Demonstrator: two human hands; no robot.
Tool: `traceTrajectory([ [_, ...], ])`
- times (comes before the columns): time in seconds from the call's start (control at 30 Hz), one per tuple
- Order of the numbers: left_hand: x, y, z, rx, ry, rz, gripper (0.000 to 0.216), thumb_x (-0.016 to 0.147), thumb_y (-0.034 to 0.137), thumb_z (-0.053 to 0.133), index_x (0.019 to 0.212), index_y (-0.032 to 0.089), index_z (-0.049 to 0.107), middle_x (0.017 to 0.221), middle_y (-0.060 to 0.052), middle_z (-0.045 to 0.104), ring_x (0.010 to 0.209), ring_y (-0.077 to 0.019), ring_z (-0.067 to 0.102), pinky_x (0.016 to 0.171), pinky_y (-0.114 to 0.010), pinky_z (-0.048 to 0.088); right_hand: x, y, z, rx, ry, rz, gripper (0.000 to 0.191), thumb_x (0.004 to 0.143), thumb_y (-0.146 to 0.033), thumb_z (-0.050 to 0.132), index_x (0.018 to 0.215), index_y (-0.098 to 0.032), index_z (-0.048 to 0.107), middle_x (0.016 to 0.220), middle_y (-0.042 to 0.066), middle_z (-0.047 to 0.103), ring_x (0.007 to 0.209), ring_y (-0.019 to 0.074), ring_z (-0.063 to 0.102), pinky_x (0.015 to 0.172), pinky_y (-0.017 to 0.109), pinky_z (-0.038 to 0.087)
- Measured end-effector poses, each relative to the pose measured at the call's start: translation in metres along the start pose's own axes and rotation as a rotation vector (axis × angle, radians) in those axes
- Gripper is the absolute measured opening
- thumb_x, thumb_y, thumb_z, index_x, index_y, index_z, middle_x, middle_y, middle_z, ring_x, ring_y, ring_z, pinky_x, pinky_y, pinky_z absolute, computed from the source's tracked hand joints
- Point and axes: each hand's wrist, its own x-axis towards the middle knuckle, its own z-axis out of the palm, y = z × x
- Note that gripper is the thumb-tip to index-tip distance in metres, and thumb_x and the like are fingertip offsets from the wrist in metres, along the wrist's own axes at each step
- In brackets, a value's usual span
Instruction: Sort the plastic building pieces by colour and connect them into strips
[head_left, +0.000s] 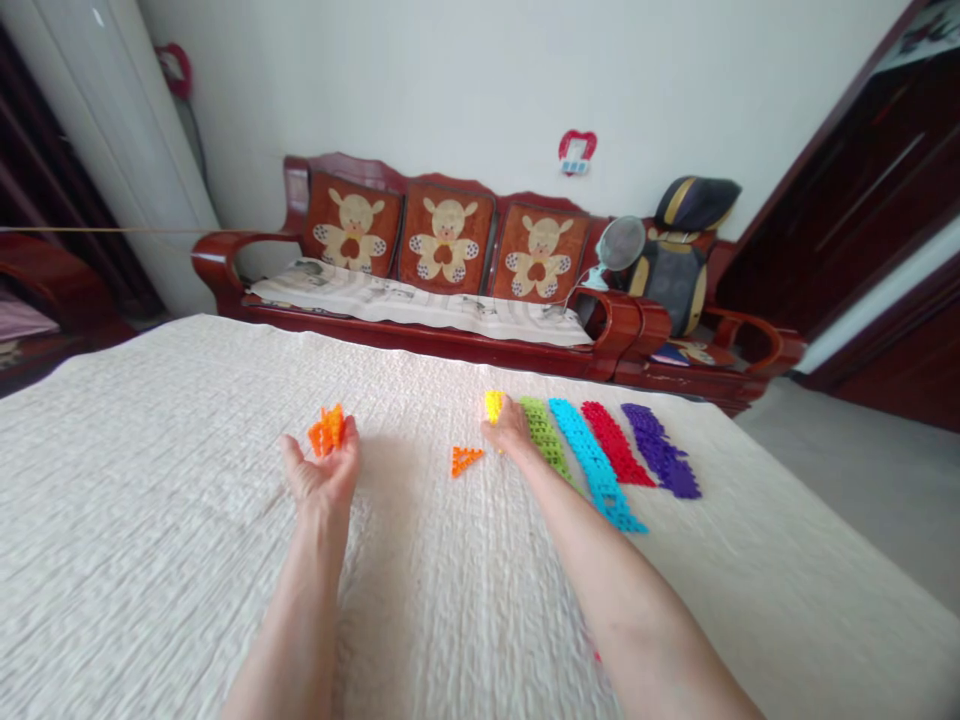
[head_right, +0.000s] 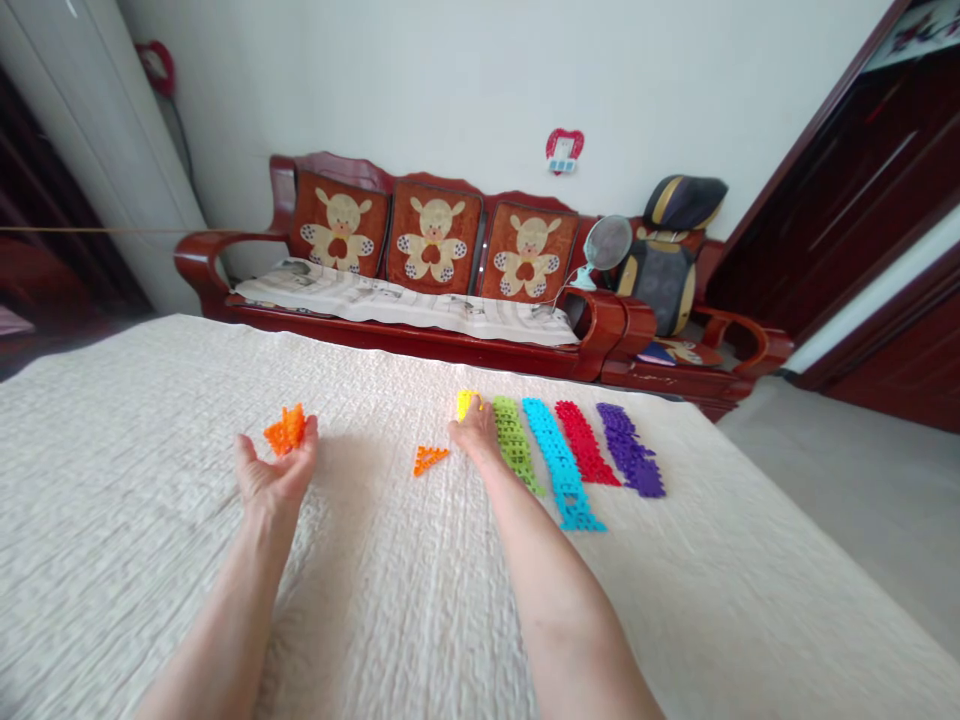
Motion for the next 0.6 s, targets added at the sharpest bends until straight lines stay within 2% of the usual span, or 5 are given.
traceTrajectory([
  [0.1,0.011,0.013,-0.006,0.024,-0.095,0.154,0.05,0.082,0.07,0.06,0.096,0.022,0.059,0.092,-0.006,0.067,0.102,-0.021,0.07,0.08,-0.035,0.063,0.003,-0.002,0.007,-0.007,-0.016,0.011,0.055,0.084,-0.03,0.063,0.136,-0.019,0.052,0.12,0.013,0.061,0.114,0.0257,0.059,0.096,0.034,0.046],
  [0.2,0.015,0.017,-0.01,0.045,-0.1,0.241,0.049,0.081,0.07,0.061,0.09,0.022,0.058,0.09,-0.006,0.065,0.101,-0.0205,0.07,0.078,-0.034,0.064,-0.002,-0.008,0.012,0.067,-0.021,0.039,0.052,0.086,-0.04,0.061,0.134,-0.021,0.054,0.121,0.012,0.059,0.111,0.0255,0.061,0.094,0.034,0.048],
  [0.37,0.001,0.008,-0.005,0.087,-0.035,0.105,0.044,0.098,0.058,0.036,0.098,0.02,0.058,0.104,-0.013,0.064,0.093,-0.0158,0.07,0.062,-0.022,0.06,-0.019,-0.021,0.008,0.206,-0.007,0.04,0.055,0.077,-0.04,0.067,0.128,-0.021,0.058,0.127,0.013,0.055,0.102,0.0238,0.065,0.092,0.033,0.05],
  [0.5,-0.009,-0.006,0.001,0.132,0.043,0.034,0.031,0.098,0.045,0.041,0.097,0.018,0.057,0.098,-0.009,0.063,0.072,-0.009,0.065,0.055,-0.017,0.051,-0.034,-0.033,-0.005,0.324,0.003,0.059,0.055,0.069,-0.033,0.069,0.122,-0.019,0.06,0.116,0.01,0.061,0.097,0.0235,0.066,0.088,0.032,0.051],
  [0.6,-0.006,-0.011,0.001,0.252,0.073,0.089,0.024,0.094,0.038,0.043,0.093,0.019,0.056,0.088,-0.006,0.062,0.065,-0.0087,0.06,0.055,-0.018,0.047,-0.047,-0.051,-0.005,0.448,-0.065,0.047,0.053,0.069,-0.033,0.068,0.12,-0.021,0.06,0.108,0.006,0.065,0.098,0.0225,0.066,0.089,0.031,0.052],
])
